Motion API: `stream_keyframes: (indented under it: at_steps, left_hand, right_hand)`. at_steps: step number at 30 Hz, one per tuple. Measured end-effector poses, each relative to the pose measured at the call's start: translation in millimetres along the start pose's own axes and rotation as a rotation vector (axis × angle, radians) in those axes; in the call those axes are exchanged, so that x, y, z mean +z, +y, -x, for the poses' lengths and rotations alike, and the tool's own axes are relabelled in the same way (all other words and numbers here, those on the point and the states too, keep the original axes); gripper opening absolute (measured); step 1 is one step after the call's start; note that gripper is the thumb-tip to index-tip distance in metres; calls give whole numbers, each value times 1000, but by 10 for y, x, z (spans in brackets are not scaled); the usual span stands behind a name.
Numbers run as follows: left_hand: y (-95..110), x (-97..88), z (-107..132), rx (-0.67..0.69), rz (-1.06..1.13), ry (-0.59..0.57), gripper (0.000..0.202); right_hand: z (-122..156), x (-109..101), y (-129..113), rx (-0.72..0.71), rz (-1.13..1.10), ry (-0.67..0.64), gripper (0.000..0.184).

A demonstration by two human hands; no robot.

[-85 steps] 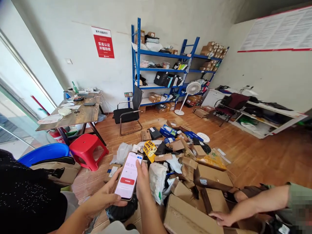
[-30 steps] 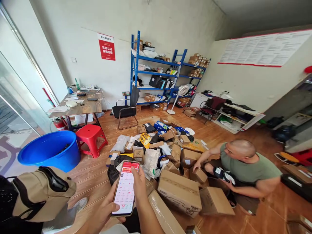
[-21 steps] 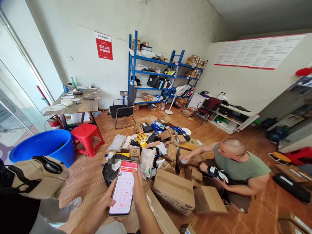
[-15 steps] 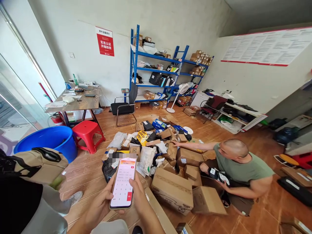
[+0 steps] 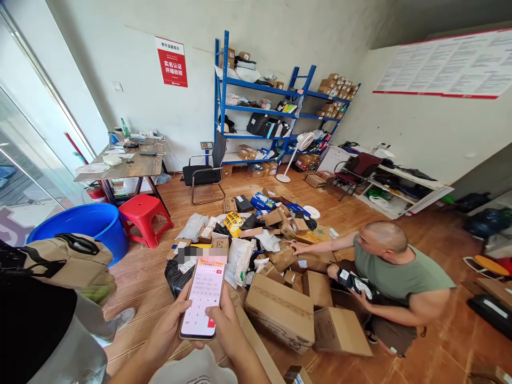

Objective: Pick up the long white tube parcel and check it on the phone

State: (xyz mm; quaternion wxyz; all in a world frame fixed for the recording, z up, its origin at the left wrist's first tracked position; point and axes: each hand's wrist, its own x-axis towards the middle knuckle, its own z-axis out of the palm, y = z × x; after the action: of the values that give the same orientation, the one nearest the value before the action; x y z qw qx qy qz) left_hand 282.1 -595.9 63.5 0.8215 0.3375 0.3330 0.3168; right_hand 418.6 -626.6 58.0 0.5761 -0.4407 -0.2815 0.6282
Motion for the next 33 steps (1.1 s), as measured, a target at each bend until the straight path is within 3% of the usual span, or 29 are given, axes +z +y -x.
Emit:
stream_keyframes:
  at_steps: [5, 9, 16, 21, 25, 28, 33]
  left_hand:
    - [39, 90, -18, -39, -48, 74, 86]
    - [60, 77, -11, -29, 14, 14, 85]
    - [53, 18, -1, -68, 48, -36, 112]
    - [21, -48, 26, -59, 27, -55, 105]
    - [10, -68, 63, -42, -100, -38, 114]
    - [-2, -67, 86, -43, -107, -27, 114]
    - [-41, -87, 141, -67, -49, -74, 113]
  right_hand:
    - [-14, -82, 47, -30, 29, -26, 68]
    - [-38, -135, 105, -108, 109, -101, 65]
    - [-17, -110, 140, -130, 102, -100, 70]
    - [-10, -130, 228, -180, 82, -159, 77]
    - [-24, -84, 282, -151, -7, -79, 74]
    - [-60, -20, 224, -77, -67, 65, 66]
    - [-124, 77, 41, -37, 43, 251, 78]
